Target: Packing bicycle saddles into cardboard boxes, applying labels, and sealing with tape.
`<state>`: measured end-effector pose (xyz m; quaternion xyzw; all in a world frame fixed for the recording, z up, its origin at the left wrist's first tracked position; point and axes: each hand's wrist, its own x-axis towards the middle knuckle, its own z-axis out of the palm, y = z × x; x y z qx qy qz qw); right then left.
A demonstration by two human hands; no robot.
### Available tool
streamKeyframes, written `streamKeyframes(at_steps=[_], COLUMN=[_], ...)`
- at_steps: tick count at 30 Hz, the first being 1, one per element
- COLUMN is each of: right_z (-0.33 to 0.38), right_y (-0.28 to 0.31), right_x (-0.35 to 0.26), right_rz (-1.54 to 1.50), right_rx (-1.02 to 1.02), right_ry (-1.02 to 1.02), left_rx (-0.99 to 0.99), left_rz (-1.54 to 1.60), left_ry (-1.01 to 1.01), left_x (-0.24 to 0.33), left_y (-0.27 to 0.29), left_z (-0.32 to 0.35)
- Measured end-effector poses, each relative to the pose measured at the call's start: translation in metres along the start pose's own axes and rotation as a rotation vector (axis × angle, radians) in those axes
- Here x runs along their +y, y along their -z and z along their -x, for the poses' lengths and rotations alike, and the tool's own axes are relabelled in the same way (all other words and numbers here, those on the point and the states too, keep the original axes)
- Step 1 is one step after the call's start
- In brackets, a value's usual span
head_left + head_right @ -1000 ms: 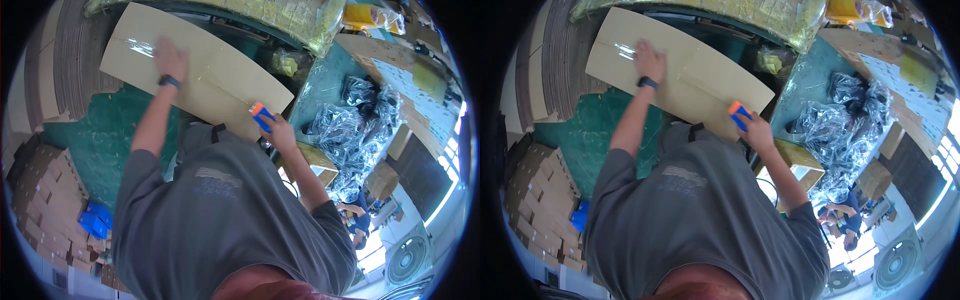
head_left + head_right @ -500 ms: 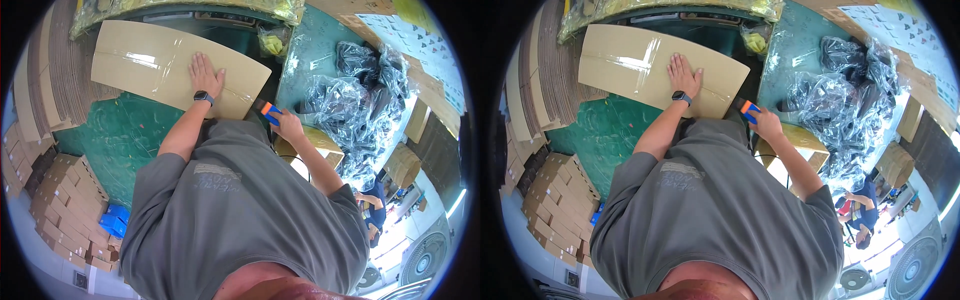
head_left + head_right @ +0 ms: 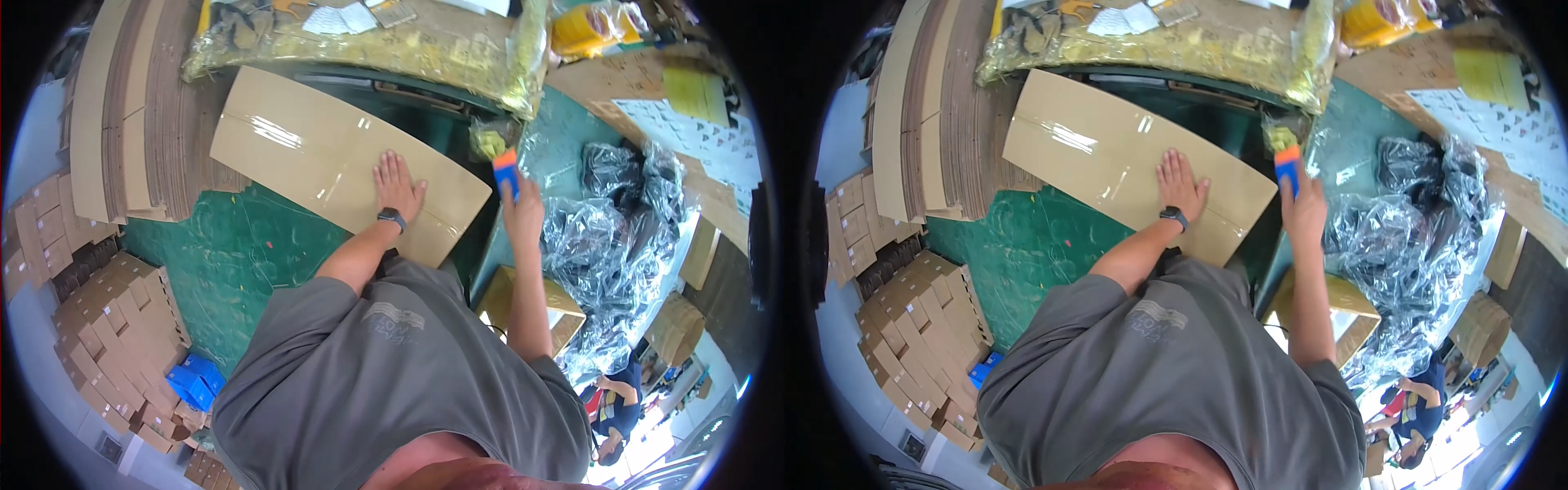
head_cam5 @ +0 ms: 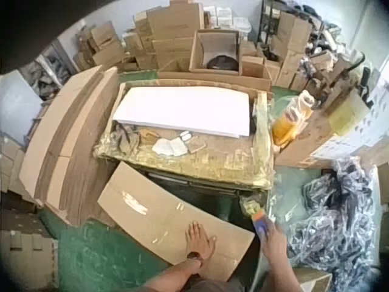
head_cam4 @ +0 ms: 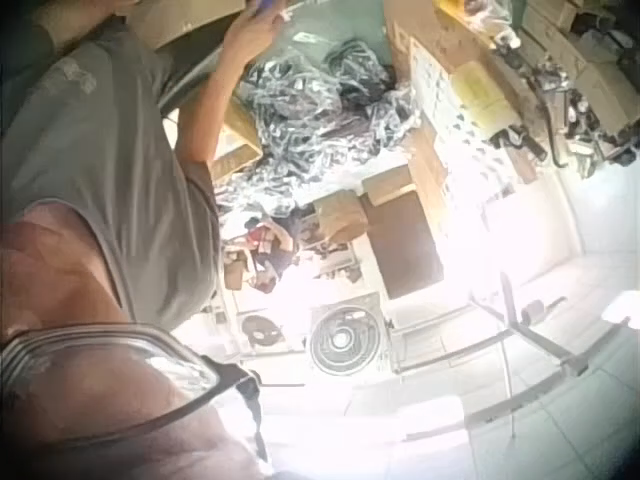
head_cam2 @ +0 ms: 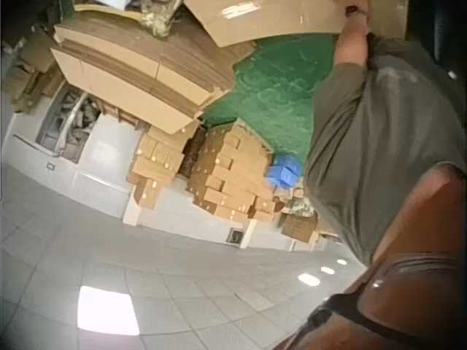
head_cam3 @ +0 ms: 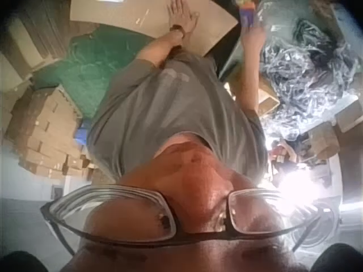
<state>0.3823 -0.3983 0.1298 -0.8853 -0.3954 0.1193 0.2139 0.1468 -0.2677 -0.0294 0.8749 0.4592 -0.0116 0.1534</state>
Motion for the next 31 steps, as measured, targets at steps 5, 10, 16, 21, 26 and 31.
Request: streamKeyframes(at_steps=[5,10,16,21,26,31], right_z=[-0.207,-0.247,-0.054,0.122,0.208,0.208], right_y=[-0.070,-0.104,-0.085,-0.050,-0.050,-0.054], right_x=[-0.036,-0.050,-0.186,-0.214,-0.203,-0.203], right_rz=[0.184,0.449,-0.095,-0.081,-0.113,-0.159], right_rx=[0.216,0.249,-0.104,-0.366,-0.307,-0.281], right_ry=[0.308,0.266,0.303,-0.294,-0.594,-0.574], left_rx=[-0.040,0.095,0.374,0.024,0.137,-0.006], left_rz=[0.324,0.709,0.508,0.313,0.514,0.442], left_ry=[-0.173,-0.008,0.147,0.108,0.114,0.030], left_x=[-0.034,-0.095,-0.167,-0.142,-0.151,-0.156], left_y=[0.033,0.092,0.144,0.153,0.126,0.125], left_z=[-0.012,-0.154,-0.404,-0.459,-0.468,-0.475])
